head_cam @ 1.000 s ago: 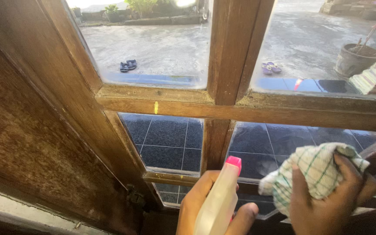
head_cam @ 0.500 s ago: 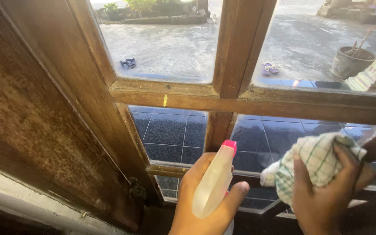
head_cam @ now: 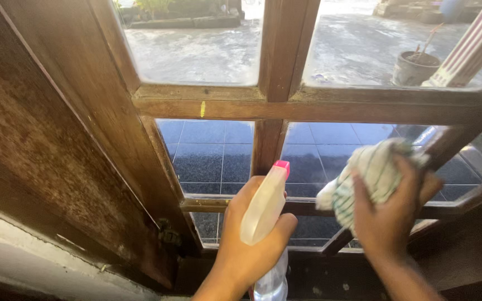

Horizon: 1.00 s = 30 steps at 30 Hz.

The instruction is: The person cleans the glass panes of a wooden window frame by holding a spray bottle and wiping the surface with a checkered cloth.

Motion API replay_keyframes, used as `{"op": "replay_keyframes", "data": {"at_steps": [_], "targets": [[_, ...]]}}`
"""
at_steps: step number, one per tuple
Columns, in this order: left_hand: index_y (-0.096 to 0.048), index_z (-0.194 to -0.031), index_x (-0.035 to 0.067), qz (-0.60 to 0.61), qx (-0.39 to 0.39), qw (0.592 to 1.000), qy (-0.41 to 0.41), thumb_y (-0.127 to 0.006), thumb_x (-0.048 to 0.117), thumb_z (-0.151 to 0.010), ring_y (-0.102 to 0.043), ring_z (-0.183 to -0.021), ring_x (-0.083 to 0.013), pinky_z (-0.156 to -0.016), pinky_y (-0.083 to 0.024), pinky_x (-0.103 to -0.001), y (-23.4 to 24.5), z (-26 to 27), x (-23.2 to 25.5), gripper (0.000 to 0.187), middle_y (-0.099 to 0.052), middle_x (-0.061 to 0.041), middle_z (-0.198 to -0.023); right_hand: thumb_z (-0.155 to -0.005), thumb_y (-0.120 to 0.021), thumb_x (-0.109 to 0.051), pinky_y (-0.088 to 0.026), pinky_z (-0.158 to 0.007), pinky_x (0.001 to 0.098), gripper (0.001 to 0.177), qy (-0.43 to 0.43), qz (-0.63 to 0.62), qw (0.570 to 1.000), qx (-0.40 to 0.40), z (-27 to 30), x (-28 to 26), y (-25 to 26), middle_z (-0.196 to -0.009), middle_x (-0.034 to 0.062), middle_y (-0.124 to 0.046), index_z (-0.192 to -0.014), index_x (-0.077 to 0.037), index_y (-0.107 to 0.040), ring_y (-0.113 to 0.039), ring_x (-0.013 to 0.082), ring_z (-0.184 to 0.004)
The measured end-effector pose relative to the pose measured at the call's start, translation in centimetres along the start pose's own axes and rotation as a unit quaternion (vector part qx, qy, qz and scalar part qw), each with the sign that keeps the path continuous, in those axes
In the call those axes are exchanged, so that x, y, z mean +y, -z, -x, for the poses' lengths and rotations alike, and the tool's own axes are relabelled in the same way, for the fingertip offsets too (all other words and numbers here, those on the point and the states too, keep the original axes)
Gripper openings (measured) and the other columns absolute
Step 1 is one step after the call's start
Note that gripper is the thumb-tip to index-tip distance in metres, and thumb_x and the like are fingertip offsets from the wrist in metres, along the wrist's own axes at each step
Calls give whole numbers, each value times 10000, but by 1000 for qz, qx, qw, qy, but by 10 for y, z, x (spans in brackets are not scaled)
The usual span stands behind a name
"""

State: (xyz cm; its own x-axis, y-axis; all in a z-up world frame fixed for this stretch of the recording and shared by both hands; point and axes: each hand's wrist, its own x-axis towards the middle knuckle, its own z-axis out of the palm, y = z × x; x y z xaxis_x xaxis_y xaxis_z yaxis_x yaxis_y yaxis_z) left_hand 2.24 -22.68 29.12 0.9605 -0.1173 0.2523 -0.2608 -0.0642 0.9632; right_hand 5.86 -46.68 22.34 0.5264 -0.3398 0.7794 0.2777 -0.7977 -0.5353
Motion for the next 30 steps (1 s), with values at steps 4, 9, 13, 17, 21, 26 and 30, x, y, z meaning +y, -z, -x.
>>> {"op": "replay_keyframes", "data": {"at_steps": [4,9,13,17,21,26,30], "targets": [[-662,-1054,63,-7,0,999,-40,-688,93,-709,-650,-840,-142,-786,-537,-295,-5,7,1,348,-653,-47,-883,-878,-834,-54,-416,-1158,544,716,74,0,997,15,-5,-26,-17,-1429,227,-354,-1467,-59,-427,-420,398,-1366],[-656,-1004,58,-9,28,999,-26,-693,104,-707,-663,-797,-142,-748,-549,-283,-15,12,6,303,-671,-30,-851,-668,-882,-93,-423,-1010,533,729,85,25,991,-96,18,-42,-30,-1292,227,-412,-1327,-192,-585,-421,415,-1258],[-655,-989,42,4,52,998,-40,-695,99,-720,-630,-814,-143,-760,-536,-291,-23,14,13,277,-656,-46,-854,-719,-850,-44,-393,-1084,546,742,65,39,995,-70,0,-1,4,-1329,191,-442,-1385,-119,-530,-439,388,-1298],[-659,-1026,32,3,73,997,-10,-695,80,-699,-627,-855,-142,-790,-526,-295,-41,16,23,332,-641,-49,-883,-895,-753,-150,-468,-1120,467,664,-18,-153,988,30,-24,13,26,-1357,215,-319,-1451,-60,-401,-413,358,-1337],[-661,-1071,32,-5,88,995,-38,-699,75,-709,-627,-887,-151,-815,-520,-303,-59,18,32,366,-642,-46,-912,-864,-810,-70,-353,-1169,576,689,44,-17,999,19,-19,-19,6,-1408,221,-395,-1464,-53,-472,-415,422,-1373],[-659,-1053,63,-41,104,994,-9,-698,87,-701,-635,-834,-160,-775,-531,-308,-61,19,42,356,-641,-45,-874,-732,-852,-115,-419,-1017,553,687,60,-42,995,-67,-12,-53,-6,-1317,252,-378,-1350,-115,-551,-424,451,-1266],[-647,-1012,57,0,94,995,24,-704,97,-713,-642,-871,-151,-802,-522,-305,-41,19,40,308,-644,-40,-897,-825,-828,-113,-396,-1093,558,663,33,-32,996,-76,-30,-27,8,-1330,171,-467,-1379,-39,-470,-501,399,-1287]]}}
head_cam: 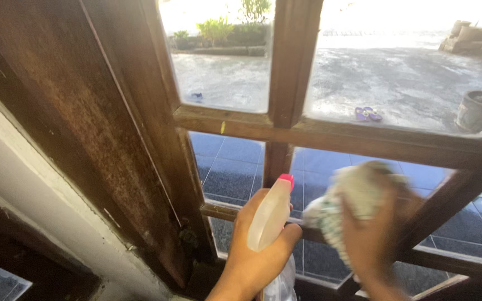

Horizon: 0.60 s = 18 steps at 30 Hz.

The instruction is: The person cleans the glass panes of a wooden window frame by holding a spray bottle and wiping the surface with a checkered cloth.

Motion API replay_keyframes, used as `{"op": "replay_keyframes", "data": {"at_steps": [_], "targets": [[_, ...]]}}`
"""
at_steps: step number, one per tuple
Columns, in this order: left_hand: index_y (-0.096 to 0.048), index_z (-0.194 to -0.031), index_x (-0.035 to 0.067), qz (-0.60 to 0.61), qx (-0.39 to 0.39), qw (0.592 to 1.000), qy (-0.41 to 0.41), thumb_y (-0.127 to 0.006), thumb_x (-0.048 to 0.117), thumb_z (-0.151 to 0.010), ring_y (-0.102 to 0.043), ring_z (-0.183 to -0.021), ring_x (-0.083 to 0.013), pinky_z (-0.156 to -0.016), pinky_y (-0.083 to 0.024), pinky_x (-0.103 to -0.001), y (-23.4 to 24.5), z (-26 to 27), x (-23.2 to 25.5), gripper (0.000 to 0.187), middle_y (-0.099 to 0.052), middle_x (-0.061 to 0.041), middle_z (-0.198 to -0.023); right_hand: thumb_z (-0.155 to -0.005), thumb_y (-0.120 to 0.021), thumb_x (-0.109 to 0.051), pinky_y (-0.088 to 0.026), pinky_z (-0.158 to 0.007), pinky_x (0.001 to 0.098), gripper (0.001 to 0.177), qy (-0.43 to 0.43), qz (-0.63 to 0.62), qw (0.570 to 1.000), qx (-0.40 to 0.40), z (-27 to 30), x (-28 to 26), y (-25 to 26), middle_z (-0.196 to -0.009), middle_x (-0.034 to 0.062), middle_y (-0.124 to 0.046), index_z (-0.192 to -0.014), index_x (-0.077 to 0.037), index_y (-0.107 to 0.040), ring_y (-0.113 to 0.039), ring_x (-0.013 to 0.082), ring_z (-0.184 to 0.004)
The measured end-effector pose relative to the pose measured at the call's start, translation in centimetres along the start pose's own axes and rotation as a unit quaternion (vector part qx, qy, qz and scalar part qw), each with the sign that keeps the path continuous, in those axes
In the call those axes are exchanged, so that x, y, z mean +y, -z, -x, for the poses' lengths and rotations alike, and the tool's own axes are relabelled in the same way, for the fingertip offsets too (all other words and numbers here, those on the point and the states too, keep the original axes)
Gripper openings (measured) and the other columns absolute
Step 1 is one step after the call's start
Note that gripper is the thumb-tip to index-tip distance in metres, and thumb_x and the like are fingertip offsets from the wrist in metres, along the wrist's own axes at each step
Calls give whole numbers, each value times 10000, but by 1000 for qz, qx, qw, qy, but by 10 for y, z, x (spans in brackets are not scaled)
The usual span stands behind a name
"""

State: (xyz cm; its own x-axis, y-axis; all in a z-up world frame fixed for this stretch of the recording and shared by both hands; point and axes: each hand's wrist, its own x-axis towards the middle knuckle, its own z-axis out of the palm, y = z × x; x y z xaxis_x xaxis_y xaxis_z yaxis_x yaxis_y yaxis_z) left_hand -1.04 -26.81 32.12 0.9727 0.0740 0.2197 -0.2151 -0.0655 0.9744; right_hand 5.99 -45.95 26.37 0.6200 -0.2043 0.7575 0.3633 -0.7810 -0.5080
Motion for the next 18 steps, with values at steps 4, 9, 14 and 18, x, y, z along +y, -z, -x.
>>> {"op": "replay_keyframes", "data": {"at_steps": [4,9,14,18], "targets": [[-652,-1011,57,-11,-2,1000,0,-688,87,-709,-624,-856,-156,-800,-519,-305,23,-8,-5,305,-632,-43,-889,-959,-730,-81,-439,-1170,511,634,-19,-134,987,90,-3,2,9,-1414,221,-297,-1460,-45,-341,-492,358,-1349],[-658,-1044,86,10,-2,1000,21,-698,91,-684,-646,-860,-124,-789,-526,-288,46,-14,-7,363,-658,-5,-911,-958,-790,0,-328,-1199,537,697,-13,18,992,121,5,-37,-35,-1419,254,-346,-1499,-16,-350,-409,407,-1384],[-668,-1062,62,15,-8,1000,9,-714,80,-677,-654,-877,-138,-797,-531,-290,53,-19,-11,389,-663,-29,-915,-774,-852,-21,-381,-1054,513,733,42,0,998,41,17,-69,-64,-1333,257,-364,-1391,-73,-461,-409,404,-1274],[-664,-1106,66,1,-24,1000,-17,-702,71,-689,-665,-923,-130,-847,-522,-276,59,-21,-11,418,-678,-21,-953,-840,-798,-71,-469,-1069,443,671,50,-69,996,36,2,-44,-37,-1373,215,-362,-1419,-97,-458,-441,338,-1325]]}}
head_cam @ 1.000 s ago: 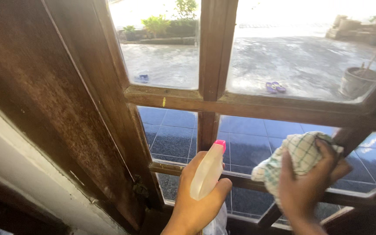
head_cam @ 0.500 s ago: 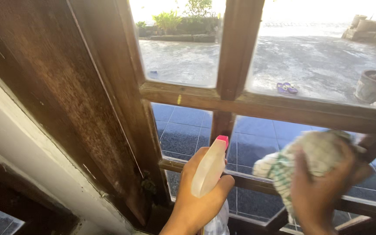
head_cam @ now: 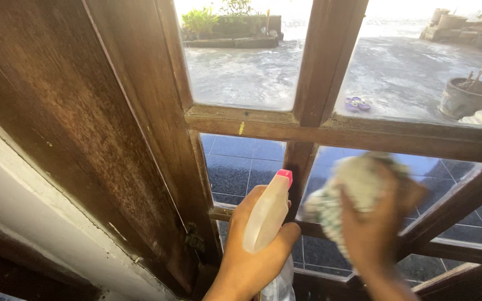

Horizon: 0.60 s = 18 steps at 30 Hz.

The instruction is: The person cleans the glass panes of a wooden window frame by holding a spray bottle and wiping the surface with a checkered cloth.

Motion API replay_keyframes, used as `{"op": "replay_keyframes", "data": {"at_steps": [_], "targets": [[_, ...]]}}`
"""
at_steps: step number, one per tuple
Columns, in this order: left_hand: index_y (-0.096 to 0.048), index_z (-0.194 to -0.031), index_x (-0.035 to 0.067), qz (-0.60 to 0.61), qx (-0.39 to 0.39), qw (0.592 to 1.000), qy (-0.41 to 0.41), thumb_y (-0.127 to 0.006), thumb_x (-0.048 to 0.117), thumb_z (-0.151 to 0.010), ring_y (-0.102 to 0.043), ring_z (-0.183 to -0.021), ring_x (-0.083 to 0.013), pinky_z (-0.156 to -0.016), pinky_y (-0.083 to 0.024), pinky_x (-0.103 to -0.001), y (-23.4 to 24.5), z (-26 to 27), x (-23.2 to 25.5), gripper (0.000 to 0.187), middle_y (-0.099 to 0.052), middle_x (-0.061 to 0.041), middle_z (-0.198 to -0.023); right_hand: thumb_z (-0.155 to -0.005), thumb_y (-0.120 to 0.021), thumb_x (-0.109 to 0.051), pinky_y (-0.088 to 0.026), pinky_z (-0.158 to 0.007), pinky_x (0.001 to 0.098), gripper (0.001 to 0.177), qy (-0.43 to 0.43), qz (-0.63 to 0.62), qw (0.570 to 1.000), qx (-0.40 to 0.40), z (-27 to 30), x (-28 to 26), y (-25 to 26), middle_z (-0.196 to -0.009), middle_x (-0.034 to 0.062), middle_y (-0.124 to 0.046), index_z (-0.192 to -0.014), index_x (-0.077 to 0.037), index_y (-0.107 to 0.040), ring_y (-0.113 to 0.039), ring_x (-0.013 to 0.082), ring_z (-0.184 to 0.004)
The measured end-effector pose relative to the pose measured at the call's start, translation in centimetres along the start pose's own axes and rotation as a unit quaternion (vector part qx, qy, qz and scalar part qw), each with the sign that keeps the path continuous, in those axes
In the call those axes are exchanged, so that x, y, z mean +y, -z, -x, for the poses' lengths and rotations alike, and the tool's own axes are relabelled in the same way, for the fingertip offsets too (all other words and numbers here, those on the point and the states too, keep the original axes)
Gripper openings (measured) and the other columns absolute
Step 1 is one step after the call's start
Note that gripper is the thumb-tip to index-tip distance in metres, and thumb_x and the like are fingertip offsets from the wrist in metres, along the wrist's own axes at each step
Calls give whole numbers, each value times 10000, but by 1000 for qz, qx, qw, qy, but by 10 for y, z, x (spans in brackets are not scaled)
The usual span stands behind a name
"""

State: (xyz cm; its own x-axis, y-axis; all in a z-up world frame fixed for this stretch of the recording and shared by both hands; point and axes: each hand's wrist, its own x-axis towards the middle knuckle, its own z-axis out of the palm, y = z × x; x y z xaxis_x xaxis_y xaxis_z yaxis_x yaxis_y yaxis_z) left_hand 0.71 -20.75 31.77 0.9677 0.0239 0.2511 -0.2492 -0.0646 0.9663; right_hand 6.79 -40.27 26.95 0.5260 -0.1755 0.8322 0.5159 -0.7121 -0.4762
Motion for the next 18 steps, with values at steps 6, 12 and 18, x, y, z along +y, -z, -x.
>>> {"op": "replay_keyframes", "data": {"at_steps": [6,12,18], "targets": [[-668,-1059,52,-24,3,1000,0,-716,78,-682,-666,-866,-142,-798,-538,-288,-1,-3,-7,381,-679,-35,-908,-859,-808,-135,-460,-1077,513,665,-11,31,998,44,14,5,-23,-1384,200,-340,-1427,-82,-465,-438,359,-1326],[-666,-1109,71,43,-3,999,11,-691,80,-691,-615,-847,-124,-774,-518,-284,2,1,-7,419,-634,-23,-910,-714,-881,-227,-473,-968,557,664,18,120,991,-63,61,20,-43,-1287,193,-378,-1309,-189,-588,-444,417,-1257],[-644,-1009,58,28,-17,999,25,-690,89,-699,-602,-810,-124,-748,-515,-286,-9,1,-5,315,-612,-24,-867,-613,-890,-187,-532,-951,449,715,-53,217,957,-183,96,93,-1,-1277,139,-410,-1267,-300,-623,-490,348,-1226]]}}
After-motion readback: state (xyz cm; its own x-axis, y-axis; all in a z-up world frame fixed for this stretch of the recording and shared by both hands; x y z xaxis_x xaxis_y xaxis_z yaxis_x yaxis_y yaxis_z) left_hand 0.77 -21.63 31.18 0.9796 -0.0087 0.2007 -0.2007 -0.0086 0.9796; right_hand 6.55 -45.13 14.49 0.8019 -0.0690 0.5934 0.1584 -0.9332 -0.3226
